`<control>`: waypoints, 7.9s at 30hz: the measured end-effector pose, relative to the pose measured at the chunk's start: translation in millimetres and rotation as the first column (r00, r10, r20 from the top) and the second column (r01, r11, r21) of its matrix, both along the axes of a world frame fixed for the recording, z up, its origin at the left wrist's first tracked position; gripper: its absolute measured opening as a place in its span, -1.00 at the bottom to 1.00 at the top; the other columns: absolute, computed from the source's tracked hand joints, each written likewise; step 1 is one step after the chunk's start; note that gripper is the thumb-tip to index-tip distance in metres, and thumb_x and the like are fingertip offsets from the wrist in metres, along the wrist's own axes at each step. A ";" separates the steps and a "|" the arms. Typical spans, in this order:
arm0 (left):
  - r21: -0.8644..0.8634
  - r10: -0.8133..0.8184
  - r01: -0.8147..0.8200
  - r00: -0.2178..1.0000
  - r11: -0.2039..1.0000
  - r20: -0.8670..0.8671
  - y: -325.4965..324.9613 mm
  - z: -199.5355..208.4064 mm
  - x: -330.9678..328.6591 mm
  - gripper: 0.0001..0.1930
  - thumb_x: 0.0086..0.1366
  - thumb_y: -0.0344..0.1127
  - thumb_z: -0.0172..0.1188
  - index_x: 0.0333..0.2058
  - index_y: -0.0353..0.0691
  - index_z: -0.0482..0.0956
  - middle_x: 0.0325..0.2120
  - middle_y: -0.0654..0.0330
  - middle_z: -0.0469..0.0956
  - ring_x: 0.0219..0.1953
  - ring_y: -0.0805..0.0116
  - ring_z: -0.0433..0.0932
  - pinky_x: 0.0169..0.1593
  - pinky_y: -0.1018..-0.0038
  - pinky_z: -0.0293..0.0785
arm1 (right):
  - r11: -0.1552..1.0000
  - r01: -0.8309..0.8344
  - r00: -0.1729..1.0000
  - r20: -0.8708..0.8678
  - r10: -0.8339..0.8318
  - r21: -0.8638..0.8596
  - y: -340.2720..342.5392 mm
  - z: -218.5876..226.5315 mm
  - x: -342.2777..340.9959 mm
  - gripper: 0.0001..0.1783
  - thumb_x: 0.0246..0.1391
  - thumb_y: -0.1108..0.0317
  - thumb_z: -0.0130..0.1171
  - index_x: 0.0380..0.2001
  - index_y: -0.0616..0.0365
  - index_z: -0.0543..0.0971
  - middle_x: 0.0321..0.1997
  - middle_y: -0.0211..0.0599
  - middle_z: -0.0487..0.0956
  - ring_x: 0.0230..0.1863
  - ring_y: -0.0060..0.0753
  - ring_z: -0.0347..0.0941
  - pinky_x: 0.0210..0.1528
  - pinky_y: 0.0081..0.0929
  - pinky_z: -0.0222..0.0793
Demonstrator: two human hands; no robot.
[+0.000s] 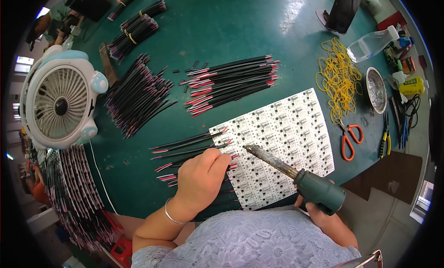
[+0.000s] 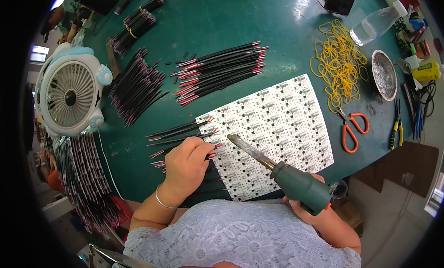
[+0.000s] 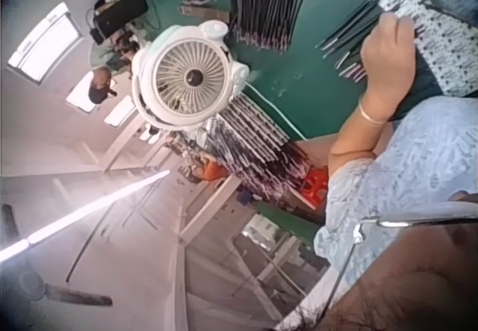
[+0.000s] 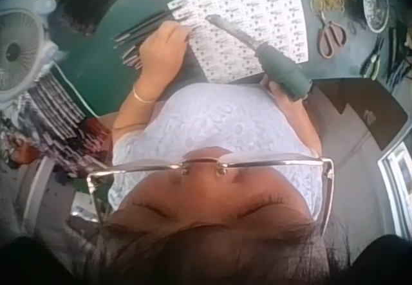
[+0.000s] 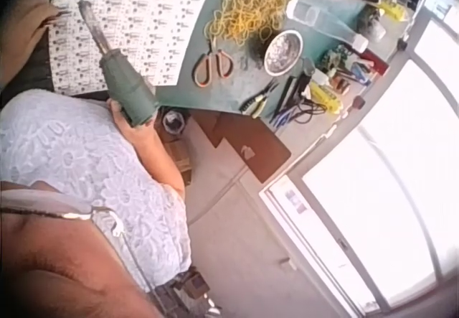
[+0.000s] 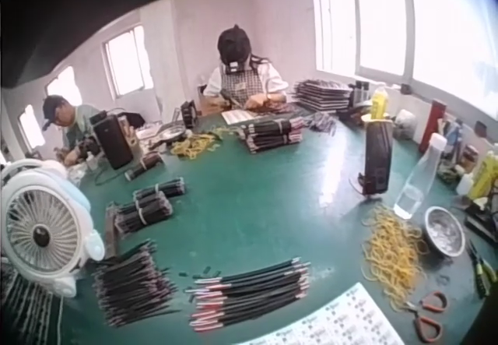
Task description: The person solders individual wires onto an LED light circuit board with a soldering iron.
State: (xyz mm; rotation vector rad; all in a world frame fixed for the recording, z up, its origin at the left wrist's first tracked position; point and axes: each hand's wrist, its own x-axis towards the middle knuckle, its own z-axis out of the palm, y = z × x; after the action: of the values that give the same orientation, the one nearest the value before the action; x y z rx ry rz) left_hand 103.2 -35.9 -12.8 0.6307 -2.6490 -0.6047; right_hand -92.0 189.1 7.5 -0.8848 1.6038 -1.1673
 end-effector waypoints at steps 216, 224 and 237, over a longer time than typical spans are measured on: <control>0.105 -0.036 0.043 0.997 0.994 -0.066 15.8 -12.2 7.6 -0.62 -0.21 -0.67 0.18 -0.35 -0.11 0.64 -0.49 0.24 0.46 -0.52 0.29 0.51 -0.50 0.46 0.44 | 0.992 -0.040 0.878 -0.478 -0.024 -0.124 47.8 -30.4 41.1 -0.64 0.16 0.24 0.07 -0.09 0.29 0.42 -0.43 -0.31 0.57 -0.42 -0.45 0.53 -0.14 -0.41 0.33; 0.104 -0.041 0.048 0.997 0.993 -0.071 15.0 -14.2 8.5 -0.61 -0.23 -0.67 0.19 -0.36 -0.10 0.64 -0.49 0.26 0.46 -0.52 0.31 0.51 -0.50 0.48 0.44 | 0.989 -0.054 0.888 -0.459 -0.015 -0.138 41.1 -26.7 42.8 -0.76 0.10 0.30 0.06 -0.19 0.17 0.51 -0.48 -0.40 0.58 -0.39 -0.42 0.52 -0.09 -0.37 0.30; 0.019 -0.116 0.117 0.993 0.993 -0.022 17.9 -11.6 12.4 -0.60 -0.21 -0.62 0.23 -0.29 -0.19 0.62 -0.46 0.21 0.44 -0.52 0.29 0.50 -0.49 0.45 0.45 | 0.945 0.247 0.955 -0.110 -0.275 -0.214 47.7 -21.2 41.2 -0.66 0.03 0.33 0.09 -0.16 0.33 0.50 -0.44 -0.23 0.58 -0.53 -0.38 0.54 -0.36 -0.45 0.45</control>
State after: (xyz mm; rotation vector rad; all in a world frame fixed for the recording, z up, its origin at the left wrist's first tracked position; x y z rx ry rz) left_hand 115.6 -18.0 -24.5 0.4751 -2.6771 -0.6685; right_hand -50.8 236.8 -13.7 -0.9152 1.7803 -1.5017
